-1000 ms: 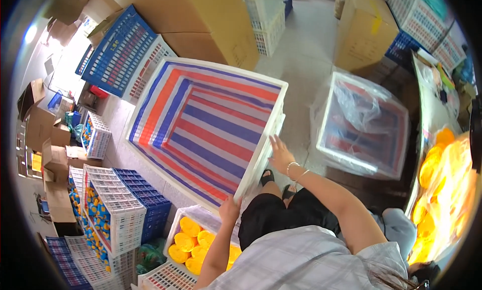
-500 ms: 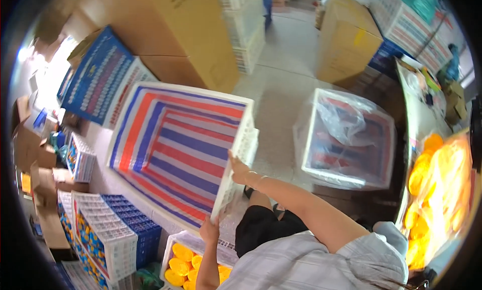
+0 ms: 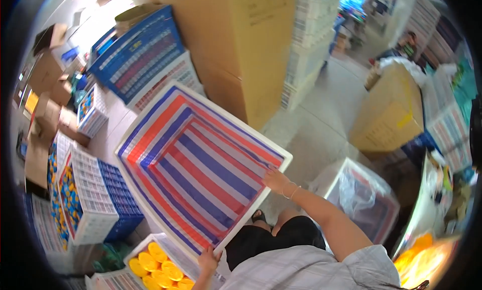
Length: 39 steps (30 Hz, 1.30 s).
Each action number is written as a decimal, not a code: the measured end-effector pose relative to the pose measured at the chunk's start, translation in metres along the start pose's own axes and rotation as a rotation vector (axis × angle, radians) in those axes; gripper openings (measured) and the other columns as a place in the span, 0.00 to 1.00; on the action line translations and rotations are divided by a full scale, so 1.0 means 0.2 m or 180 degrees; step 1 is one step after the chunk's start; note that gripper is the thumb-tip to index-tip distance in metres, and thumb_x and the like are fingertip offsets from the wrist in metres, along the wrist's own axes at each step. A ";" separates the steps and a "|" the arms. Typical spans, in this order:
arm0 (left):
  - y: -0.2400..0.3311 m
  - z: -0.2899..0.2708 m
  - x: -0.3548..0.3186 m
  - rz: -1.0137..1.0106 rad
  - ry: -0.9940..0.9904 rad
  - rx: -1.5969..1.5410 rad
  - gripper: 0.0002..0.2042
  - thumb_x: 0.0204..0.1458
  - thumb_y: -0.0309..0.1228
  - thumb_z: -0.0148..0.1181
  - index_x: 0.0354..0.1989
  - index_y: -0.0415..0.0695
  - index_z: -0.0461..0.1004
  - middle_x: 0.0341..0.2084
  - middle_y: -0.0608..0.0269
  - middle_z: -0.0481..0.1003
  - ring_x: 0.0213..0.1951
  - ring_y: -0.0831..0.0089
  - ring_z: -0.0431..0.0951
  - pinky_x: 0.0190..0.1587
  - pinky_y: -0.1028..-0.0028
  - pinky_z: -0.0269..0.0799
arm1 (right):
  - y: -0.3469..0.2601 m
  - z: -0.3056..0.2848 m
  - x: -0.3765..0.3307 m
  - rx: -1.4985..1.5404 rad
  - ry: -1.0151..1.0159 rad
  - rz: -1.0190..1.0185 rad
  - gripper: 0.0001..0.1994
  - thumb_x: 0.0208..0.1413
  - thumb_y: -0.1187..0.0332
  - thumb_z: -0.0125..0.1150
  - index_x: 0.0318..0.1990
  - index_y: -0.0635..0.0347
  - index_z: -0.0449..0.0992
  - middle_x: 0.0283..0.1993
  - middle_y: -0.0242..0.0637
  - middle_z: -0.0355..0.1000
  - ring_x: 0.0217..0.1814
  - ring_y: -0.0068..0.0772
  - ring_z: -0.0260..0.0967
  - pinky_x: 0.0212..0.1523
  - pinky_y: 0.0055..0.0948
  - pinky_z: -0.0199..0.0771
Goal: Moving and stacking crates and cardboard boxes in a warehouse environment.
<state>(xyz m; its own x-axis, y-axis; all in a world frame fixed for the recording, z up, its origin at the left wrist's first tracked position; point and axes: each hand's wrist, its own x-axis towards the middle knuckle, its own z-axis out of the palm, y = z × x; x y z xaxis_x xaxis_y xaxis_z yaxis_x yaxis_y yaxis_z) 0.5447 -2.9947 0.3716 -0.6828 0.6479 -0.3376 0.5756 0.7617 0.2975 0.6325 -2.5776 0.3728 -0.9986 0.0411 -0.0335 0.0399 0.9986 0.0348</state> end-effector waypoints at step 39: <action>2.42 0.14 1.22 -0.4008 0.1613 -0.0596 0.26 0.31 0.56 0.55 0.32 0.46 0.70 0.26 0.58 0.70 0.37 0.63 0.69 0.46 0.63 0.57 | 1.32 -0.07 0.91 0.0683 -0.0447 -0.4569 0.09 0.39 0.68 0.51 0.31 0.57 0.66 0.31 0.37 0.64 0.34 0.40 0.63 0.33 0.35 0.67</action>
<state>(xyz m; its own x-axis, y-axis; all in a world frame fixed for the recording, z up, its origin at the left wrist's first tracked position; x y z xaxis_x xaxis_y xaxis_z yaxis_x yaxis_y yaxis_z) 0.6695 -2.4672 0.4083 -0.8058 -0.5802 -0.1185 -0.5922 0.7889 0.1640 0.4603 -2.3061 0.3899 -0.1723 -0.9850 -0.0061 -0.9514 0.1680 -0.2581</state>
